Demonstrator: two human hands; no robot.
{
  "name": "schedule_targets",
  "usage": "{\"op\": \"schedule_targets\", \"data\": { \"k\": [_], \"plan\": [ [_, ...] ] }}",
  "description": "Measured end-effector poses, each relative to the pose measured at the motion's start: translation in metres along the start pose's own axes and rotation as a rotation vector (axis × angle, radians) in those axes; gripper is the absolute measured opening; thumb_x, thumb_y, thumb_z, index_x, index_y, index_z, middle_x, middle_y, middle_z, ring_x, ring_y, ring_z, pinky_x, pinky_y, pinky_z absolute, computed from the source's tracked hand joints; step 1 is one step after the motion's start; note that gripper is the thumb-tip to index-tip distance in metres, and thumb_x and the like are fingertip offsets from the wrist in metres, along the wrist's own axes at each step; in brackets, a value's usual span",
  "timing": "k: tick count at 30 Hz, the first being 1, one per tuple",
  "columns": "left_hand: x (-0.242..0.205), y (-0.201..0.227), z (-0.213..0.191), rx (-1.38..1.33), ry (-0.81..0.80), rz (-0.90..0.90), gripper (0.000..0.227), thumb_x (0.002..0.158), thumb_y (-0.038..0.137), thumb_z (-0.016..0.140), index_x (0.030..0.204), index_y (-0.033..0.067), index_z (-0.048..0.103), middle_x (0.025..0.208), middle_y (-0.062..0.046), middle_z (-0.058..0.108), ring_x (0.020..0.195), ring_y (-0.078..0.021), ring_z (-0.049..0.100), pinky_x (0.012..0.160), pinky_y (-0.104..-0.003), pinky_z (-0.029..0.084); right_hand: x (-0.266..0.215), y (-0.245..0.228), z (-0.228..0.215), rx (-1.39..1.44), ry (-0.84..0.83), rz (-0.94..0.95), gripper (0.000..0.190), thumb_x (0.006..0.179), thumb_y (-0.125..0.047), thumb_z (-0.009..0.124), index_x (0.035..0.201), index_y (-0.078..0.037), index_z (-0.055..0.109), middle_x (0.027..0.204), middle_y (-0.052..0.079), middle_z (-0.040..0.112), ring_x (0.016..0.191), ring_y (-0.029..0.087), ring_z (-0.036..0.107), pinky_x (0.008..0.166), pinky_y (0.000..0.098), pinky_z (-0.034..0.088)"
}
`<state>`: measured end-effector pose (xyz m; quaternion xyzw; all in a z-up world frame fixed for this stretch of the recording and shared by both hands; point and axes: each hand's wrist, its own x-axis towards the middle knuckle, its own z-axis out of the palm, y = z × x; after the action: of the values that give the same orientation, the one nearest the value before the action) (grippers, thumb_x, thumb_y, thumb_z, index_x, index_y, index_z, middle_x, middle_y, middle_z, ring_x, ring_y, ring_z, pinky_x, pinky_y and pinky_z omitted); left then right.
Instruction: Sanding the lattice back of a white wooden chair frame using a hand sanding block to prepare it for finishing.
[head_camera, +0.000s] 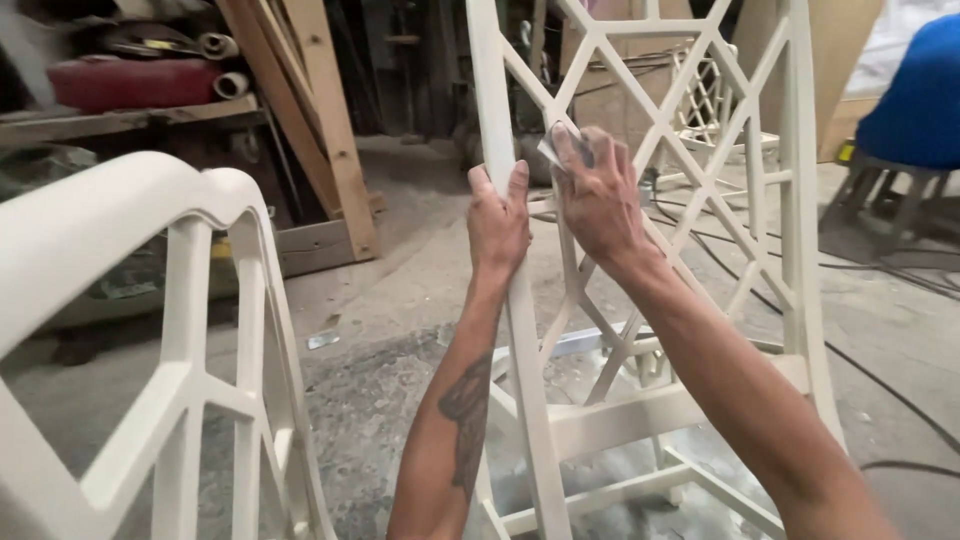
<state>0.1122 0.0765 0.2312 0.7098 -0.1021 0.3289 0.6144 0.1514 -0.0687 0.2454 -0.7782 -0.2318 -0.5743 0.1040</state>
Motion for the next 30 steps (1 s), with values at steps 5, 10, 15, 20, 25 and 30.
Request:
{"op": "schedule_targets", "data": {
  "k": [5,10,15,20,25,30],
  "plan": [
    [0.020,-0.021,-0.008,0.010,0.025,0.032,0.045,0.096,0.053,0.049,0.107,0.0099,0.043,0.092,-0.016,0.072,0.076,-0.0370,0.070,0.060,-0.049,0.050,0.037,-0.006,0.030,-0.007,-0.019,0.000,0.028,0.116,-0.027,0.044,0.137,-0.018,0.060,0.118,0.012,0.050,0.101,0.026,0.048,0.076,0.0458,0.057],
    [0.031,-0.023,-0.021,-0.065,-0.059,-0.017,0.041,0.099,0.047,0.047,0.114,0.0096,0.041,0.073,-0.006,0.064,0.053,-0.0179,0.061,0.039,-0.033,0.052,0.036,-0.019,0.044,-0.076,0.128,-0.134,0.023,0.108,-0.003,0.059,0.128,-0.012,0.069,0.116,0.012,0.057,0.103,0.026,0.050,0.083,0.0392,0.056],
    [0.043,-0.034,-0.012,0.001,-0.003,0.007,0.044,0.097,0.052,0.047,0.108,0.0091,0.042,0.081,-0.013,0.070,0.064,-0.0286,0.068,0.051,-0.045,0.052,0.045,-0.008,0.062,-0.032,0.051,-0.060,0.024,0.112,-0.015,0.053,0.132,-0.008,0.065,0.135,0.019,0.051,0.113,0.033,0.048,0.088,0.0525,0.056],
    [0.043,-0.037,-0.003,0.030,0.025,0.015,0.042,0.097,0.050,0.048,0.106,0.0094,0.042,0.079,-0.012,0.071,0.063,-0.0293,0.068,0.051,-0.045,0.050,0.046,0.013,0.074,-0.090,0.185,-0.150,0.022,0.108,-0.007,0.062,0.129,-0.008,0.070,0.132,0.019,0.052,0.115,0.034,0.047,0.095,0.0535,0.051],
    [0.037,-0.032,-0.005,0.012,0.013,-0.002,0.045,0.095,0.053,0.047,0.109,0.0095,0.043,0.087,-0.016,0.073,0.070,-0.0342,0.071,0.057,-0.048,0.051,0.029,-0.025,0.031,-0.165,0.132,-0.158,0.020,0.110,-0.012,0.051,0.120,-0.001,0.065,0.121,0.018,0.048,0.106,0.030,0.045,0.087,0.0439,0.046],
    [0.031,-0.029,-0.014,-0.005,0.029,-0.050,0.053,0.096,0.057,0.051,0.120,0.0101,0.051,0.089,-0.022,0.072,0.086,-0.0399,0.076,0.076,-0.055,0.059,0.024,-0.009,0.015,0.232,-0.002,-0.046,0.021,0.100,-0.005,0.058,0.119,-0.006,0.068,0.106,0.016,0.058,0.101,0.034,0.065,0.084,0.0386,0.058]
  ]
}}
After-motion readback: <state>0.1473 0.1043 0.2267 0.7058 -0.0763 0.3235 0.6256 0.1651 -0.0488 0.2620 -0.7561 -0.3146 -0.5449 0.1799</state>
